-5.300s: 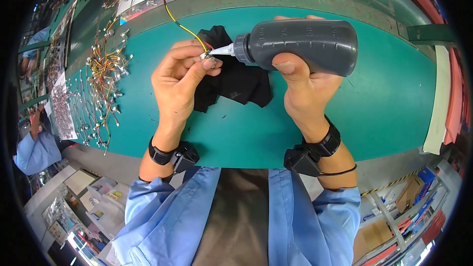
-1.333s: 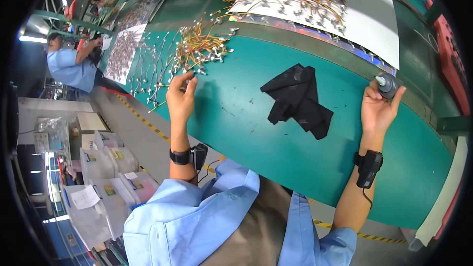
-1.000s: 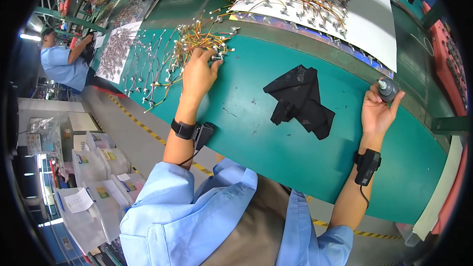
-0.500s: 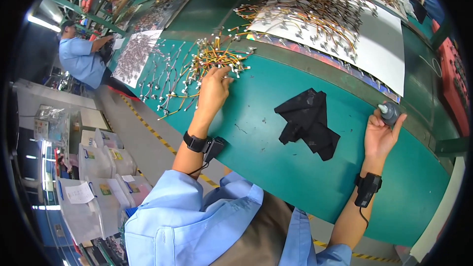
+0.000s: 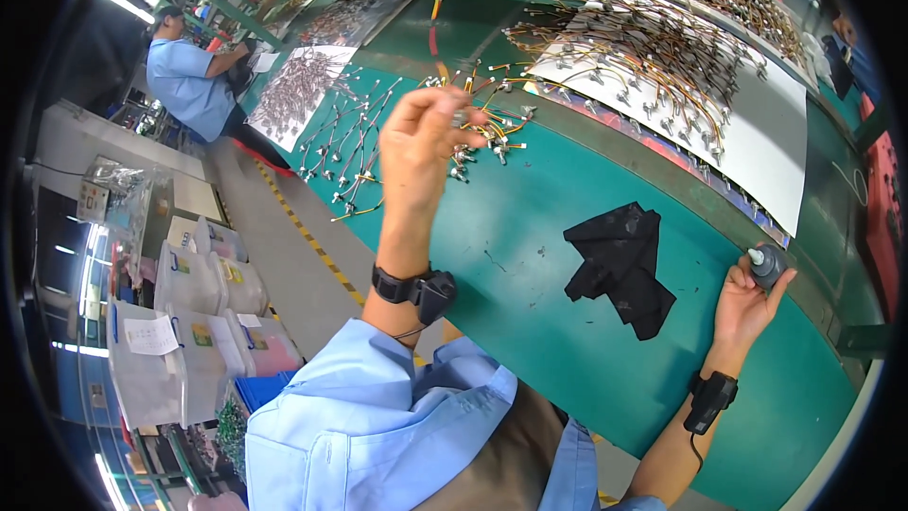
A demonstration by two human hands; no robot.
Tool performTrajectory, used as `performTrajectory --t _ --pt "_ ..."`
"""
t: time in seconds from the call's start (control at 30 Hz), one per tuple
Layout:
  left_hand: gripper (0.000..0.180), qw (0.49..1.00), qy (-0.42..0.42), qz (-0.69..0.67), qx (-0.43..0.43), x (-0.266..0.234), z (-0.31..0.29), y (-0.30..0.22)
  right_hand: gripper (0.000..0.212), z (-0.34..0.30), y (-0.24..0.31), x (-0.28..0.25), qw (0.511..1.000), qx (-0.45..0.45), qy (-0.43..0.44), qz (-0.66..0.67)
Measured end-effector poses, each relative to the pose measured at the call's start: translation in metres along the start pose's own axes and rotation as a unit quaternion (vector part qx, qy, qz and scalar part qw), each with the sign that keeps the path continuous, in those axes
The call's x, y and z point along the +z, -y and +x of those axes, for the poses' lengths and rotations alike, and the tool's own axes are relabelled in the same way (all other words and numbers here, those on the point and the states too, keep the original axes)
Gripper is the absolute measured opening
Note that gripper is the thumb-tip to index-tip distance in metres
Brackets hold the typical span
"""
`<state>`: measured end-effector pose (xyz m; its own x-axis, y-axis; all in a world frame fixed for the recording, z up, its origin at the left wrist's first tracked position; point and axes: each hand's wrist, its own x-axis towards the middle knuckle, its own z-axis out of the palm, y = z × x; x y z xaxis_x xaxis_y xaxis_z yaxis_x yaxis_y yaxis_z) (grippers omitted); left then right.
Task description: Assembling electronic components by applying glue to connect wires.
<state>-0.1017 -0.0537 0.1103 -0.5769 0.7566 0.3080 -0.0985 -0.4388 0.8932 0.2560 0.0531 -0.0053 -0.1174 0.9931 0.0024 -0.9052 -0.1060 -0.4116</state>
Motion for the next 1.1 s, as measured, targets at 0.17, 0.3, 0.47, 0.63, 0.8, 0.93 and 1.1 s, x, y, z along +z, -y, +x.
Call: performTrajectory --t 0.17,0.3,0.47,0.63,0.8,0.93,1.1 --pt "0.015 0.997 0.065 -0.042 -0.026 0.044 -0.012 0.029 0.037 -0.005 0.004 -0.007 1.0 -0.001 -0.01 -0.005" --pt "0.016 0.996 0.053 -0.057 -0.037 0.056 -0.028 0.078 0.037 -0.004 0.002 -0.006 1.0 0.0 -0.015 -0.013" --pt "0.019 0.988 0.091 0.004 -0.122 0.064 -0.056 0.098 0.043 -0.007 -0.004 0.007 0.998 -0.02 -0.039 -0.038" --pt "0.022 0.973 0.114 -0.069 -0.187 0.078 -0.069 0.108 0.038 -0.022 -0.011 0.011 0.996 -0.03 -0.045 -0.073" --pt "0.028 0.973 0.135 -0.06 -0.175 0.085 -0.078 0.128 0.033 -0.025 -0.026 0.018 0.992 -0.044 -0.069 -0.095" --pt "0.026 0.966 0.146 -0.011 -0.213 0.082 -0.07 0.125 0.034 -0.014 -0.036 0.011 0.995 -0.017 -0.026 -0.096" --pt "0.019 0.964 0.17 -0.021 -0.201 0.084 -0.067 0.132 0.037 -0.007 -0.041 0.015 0.991 -0.015 -0.049 -0.124"
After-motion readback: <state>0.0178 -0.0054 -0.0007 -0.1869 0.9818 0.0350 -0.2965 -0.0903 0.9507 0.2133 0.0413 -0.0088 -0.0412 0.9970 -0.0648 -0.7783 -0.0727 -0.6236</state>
